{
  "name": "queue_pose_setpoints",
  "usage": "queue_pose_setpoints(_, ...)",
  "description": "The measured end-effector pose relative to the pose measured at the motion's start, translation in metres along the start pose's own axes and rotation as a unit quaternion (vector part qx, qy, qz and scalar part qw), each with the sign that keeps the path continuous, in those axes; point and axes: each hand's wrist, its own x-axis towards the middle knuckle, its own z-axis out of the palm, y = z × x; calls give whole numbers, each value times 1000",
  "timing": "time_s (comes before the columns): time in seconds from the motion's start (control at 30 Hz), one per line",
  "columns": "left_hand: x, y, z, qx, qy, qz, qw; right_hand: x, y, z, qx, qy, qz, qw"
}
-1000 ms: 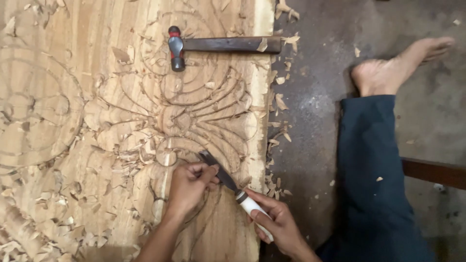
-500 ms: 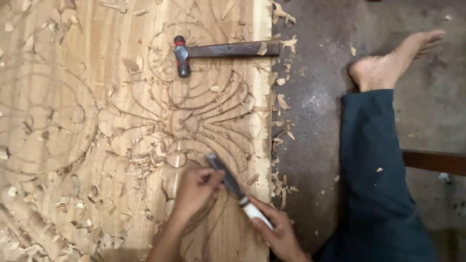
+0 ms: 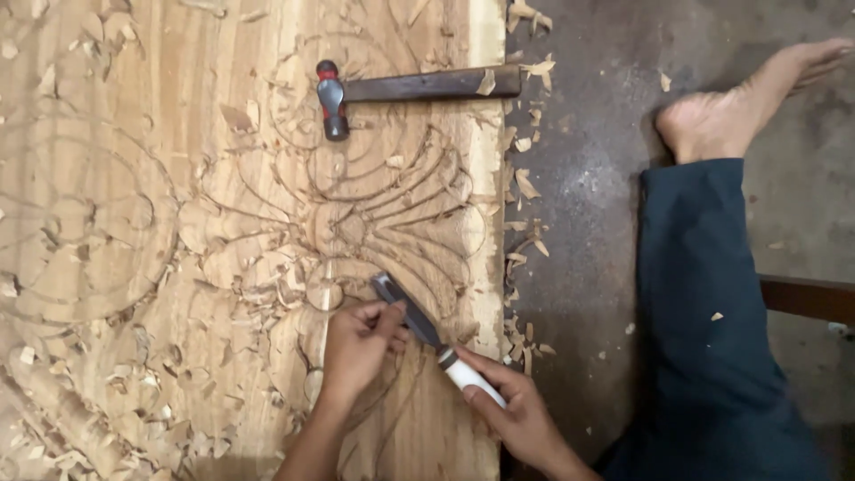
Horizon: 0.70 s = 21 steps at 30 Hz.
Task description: The person carves a decorative design into a piece of wood using a chisel.
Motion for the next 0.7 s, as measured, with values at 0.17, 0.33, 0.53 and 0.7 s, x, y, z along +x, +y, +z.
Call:
queue_pose_setpoints(0.17,-11,24,5,55,-22,-37,998,-6,3,-8,4,8,44,999)
queue_pose_setpoints(0.33,-6,18,5,53,-27,-18,998,-3,-8,-4,28,23,66,997)
queue_pose_setpoints(0.53,-5,8,2,10,43,-10,999,10,-25,6,-16,9,4,1000)
queue_pose_setpoints(0.7,-8,2,-11,-195,160,139,958,22,-8,42,-87,-21,-236,968)
